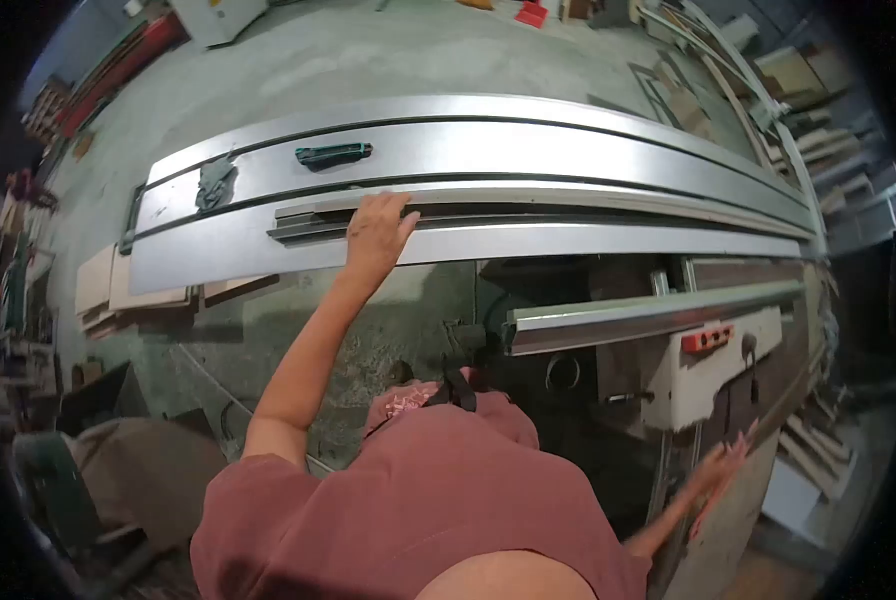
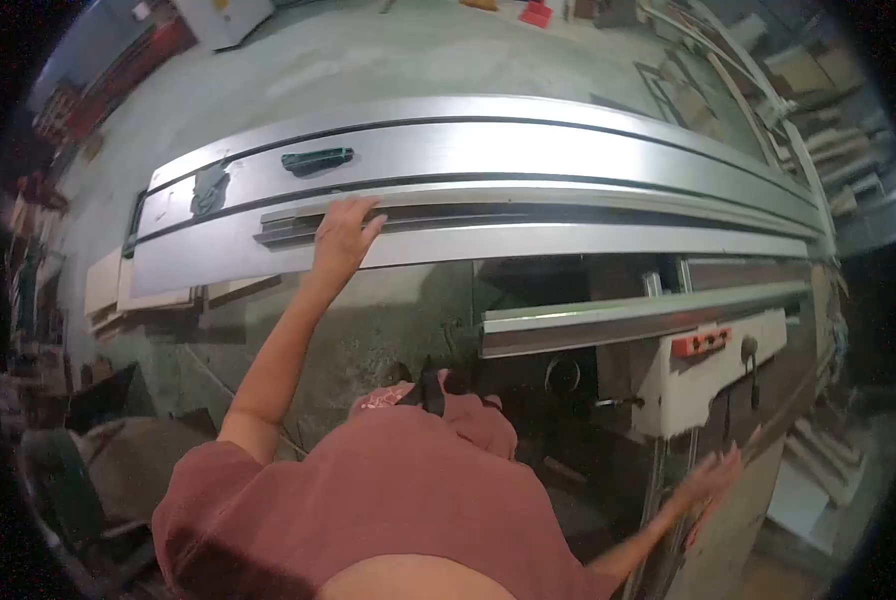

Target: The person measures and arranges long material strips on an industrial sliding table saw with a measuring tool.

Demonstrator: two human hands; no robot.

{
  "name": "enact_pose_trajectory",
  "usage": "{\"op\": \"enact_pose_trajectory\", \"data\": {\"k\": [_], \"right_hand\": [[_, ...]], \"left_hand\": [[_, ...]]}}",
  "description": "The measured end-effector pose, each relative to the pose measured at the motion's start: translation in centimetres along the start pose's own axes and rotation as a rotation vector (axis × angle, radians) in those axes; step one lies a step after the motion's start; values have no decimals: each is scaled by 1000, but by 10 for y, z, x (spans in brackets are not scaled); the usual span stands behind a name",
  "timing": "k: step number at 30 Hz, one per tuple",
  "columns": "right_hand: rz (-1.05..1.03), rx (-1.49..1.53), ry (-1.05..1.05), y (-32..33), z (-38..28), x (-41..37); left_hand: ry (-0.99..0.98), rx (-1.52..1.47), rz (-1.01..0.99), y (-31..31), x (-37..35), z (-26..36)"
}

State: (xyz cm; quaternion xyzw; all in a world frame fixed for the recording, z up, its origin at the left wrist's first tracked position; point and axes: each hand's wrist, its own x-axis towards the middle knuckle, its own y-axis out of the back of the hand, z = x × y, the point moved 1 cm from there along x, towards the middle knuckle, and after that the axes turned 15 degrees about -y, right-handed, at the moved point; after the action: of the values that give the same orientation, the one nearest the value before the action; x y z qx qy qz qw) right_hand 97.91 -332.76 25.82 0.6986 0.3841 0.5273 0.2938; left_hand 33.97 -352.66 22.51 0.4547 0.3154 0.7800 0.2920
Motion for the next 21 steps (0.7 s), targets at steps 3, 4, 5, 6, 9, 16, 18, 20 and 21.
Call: {"op": "enact_pose_trajectory", "data": {"k": [3,4,5,6,9,16,18,20,21], "right_hand": [[-201,259,-44,8,-93,-71],[-223,236,-19,16,-119,-96],[-239,210,0,25,-144,-120],[-269,220,22,34,-164,-141],[-387,267,-30,50,-189,-199],[-428,392,-342,68,-189,-259],[-430,446,-377,67,-197,-255],[-445,487,-361,65,-209,-246],[-442,488,-370,64,-218,-240]], "left_hand": [[-221,63,-39,-25,15,-25],[-228,93,-98,-36,17,-36],[-244,121,-153,-48,23,-44],[-255,123,-201,-56,25,-50],[-285,62,-209,-63,28,-61],[-328,71,-168,-58,31,-63],[-376,105,-153,-44,37,-56],[-358,69,-212,-34,44,-51],[-330,30,-272,-28,47,-47]]}}
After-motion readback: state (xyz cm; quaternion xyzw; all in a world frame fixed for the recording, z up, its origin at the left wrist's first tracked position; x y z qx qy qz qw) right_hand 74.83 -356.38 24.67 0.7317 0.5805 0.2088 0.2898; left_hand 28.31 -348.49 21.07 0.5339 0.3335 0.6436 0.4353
